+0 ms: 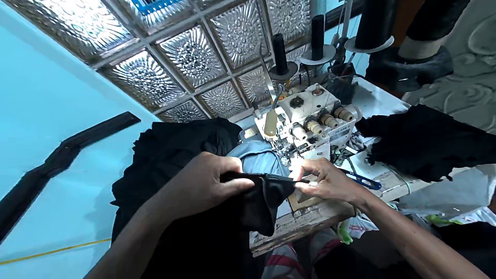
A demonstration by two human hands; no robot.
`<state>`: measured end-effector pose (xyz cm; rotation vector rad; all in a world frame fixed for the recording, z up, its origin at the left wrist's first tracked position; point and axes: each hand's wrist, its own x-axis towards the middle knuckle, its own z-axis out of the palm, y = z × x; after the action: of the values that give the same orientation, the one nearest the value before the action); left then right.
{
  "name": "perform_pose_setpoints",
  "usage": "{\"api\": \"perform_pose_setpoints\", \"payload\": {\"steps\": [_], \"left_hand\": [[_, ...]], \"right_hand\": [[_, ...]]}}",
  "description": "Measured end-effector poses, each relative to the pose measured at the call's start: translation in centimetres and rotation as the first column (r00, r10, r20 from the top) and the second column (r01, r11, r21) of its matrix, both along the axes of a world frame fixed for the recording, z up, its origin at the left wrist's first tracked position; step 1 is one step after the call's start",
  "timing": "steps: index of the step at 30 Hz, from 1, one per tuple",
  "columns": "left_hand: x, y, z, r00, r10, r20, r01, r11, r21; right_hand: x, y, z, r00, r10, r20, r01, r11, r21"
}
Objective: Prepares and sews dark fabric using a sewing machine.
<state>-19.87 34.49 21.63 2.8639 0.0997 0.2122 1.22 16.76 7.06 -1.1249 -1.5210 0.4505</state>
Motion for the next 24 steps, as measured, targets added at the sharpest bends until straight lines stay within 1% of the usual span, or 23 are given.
{"api": "perform_pose_setpoints", "payload": {"steps": [3,6,9,11,13,16,19,24], "left_hand": [[0.0,0.5,0.5,0.998,-0.031,0.049,0.032,0.999,-0.017],[0.2,-1.1,0.4,0.997,-0.042,0.059,0.042,0.999,-0.002],[0.3,-2.8,-0.2,0.995,-0.08,0.054,0.077,0.996,0.041],[0.6,-3.4,-1.0,0.993,-0.093,0.074,0.089,0.995,0.047],[0.9,-3.8,-1.9,0.991,-0.09,0.102,0.085,0.995,0.053],[1.2,-4.4,-3.0,0.987,-0.053,0.153,0.04,0.996,0.083],[1.5,-5.0,-4.0,0.979,-0.016,0.202,-0.007,0.994,0.111],[1.9,-6.1,-6.3,0.96,0.035,0.278,-0.068,0.992,0.108]], "right_hand": [[-0.1,-1.1,-0.4,1.0,0.014,0.006,-0.014,0.999,-0.046],[-0.5,-2.3,-0.4,0.989,0.009,0.15,0.005,0.996,-0.088],[-1.3,-3.6,-0.6,0.949,-0.029,0.314,0.045,0.998,-0.042],[-1.7,-4.0,-1.1,0.925,-0.067,0.374,0.067,0.998,0.011],[-1.9,-3.9,-1.4,0.912,-0.105,0.396,0.097,0.994,0.04],[-2.0,-3.3,-1.3,0.907,-0.17,0.386,0.153,0.985,0.075],[-1.7,-2.5,-1.4,0.911,-0.189,0.368,0.166,0.982,0.092],[-1.5,-1.7,-1.3,0.907,-0.217,0.36,0.19,0.976,0.109]]}}
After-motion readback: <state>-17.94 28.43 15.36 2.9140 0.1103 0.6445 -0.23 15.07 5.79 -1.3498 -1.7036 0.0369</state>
